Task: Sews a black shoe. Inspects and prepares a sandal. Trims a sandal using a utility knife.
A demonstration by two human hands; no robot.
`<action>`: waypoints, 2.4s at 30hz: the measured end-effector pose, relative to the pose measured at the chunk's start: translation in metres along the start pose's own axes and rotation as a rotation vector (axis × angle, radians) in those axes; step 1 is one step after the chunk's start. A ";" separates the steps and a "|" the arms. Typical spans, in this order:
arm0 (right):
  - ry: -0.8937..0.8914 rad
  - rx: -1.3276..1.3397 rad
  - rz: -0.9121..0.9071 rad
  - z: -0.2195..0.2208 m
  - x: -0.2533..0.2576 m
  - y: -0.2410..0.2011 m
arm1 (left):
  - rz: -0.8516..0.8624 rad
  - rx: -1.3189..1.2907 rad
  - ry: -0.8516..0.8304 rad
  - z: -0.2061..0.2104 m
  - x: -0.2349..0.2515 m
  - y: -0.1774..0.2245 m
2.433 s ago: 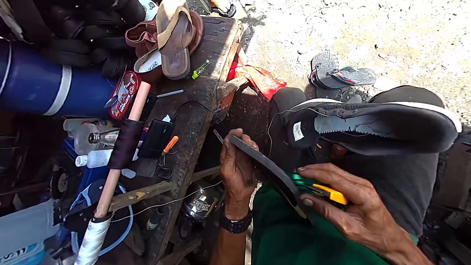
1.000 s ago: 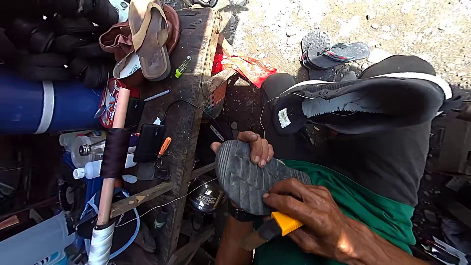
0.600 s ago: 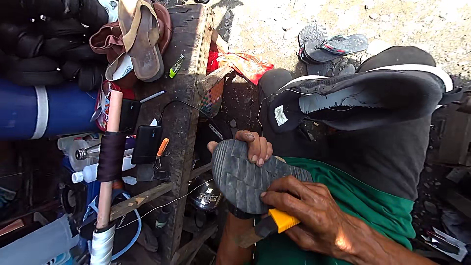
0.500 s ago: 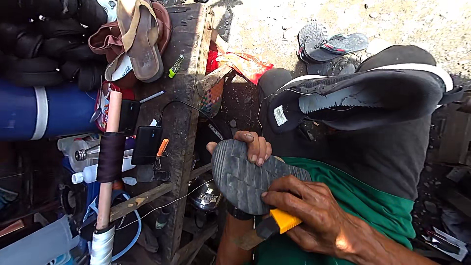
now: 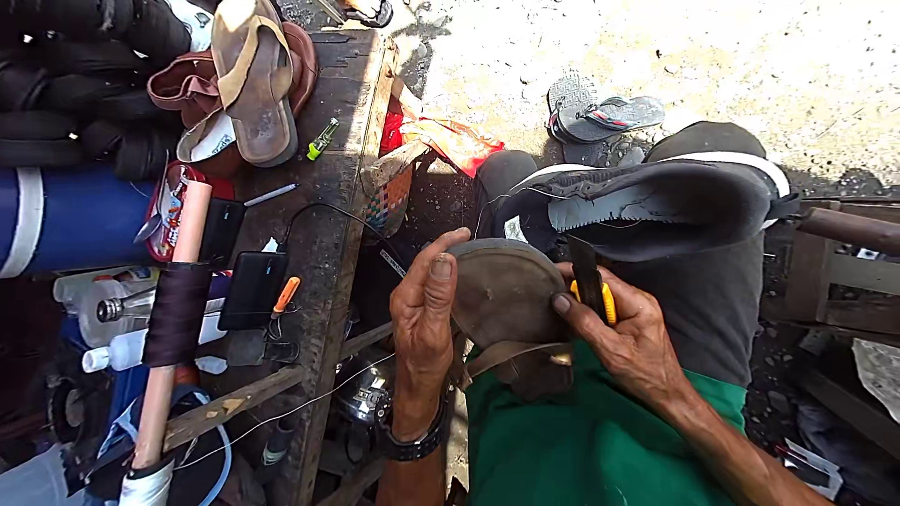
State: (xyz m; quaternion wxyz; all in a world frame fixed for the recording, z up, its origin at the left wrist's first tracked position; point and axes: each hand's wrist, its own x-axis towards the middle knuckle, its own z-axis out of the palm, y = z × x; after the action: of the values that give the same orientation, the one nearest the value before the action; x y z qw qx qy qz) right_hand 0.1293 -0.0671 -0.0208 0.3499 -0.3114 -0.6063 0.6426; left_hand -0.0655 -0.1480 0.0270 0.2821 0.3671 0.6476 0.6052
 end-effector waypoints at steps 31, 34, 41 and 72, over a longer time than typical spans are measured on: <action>-0.027 0.024 0.083 -0.001 0.000 0.003 | -0.079 -0.084 0.065 0.006 0.004 -0.003; -0.025 0.035 0.088 -0.001 0.000 0.004 | -0.078 -0.087 0.060 0.005 0.004 -0.005; -0.036 0.041 0.093 -0.002 0.001 0.004 | -0.087 -0.090 0.056 0.005 0.004 -0.005; -0.035 0.055 0.119 -0.004 0.002 0.007 | -0.140 -0.164 0.042 0.006 0.006 -0.005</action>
State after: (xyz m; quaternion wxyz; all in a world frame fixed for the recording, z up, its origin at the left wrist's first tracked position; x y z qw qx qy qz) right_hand 0.1309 -0.0639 -0.0277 0.3087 -0.3259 -0.5751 0.6839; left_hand -0.0648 -0.1393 0.0219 0.3390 0.2840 0.6258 0.6425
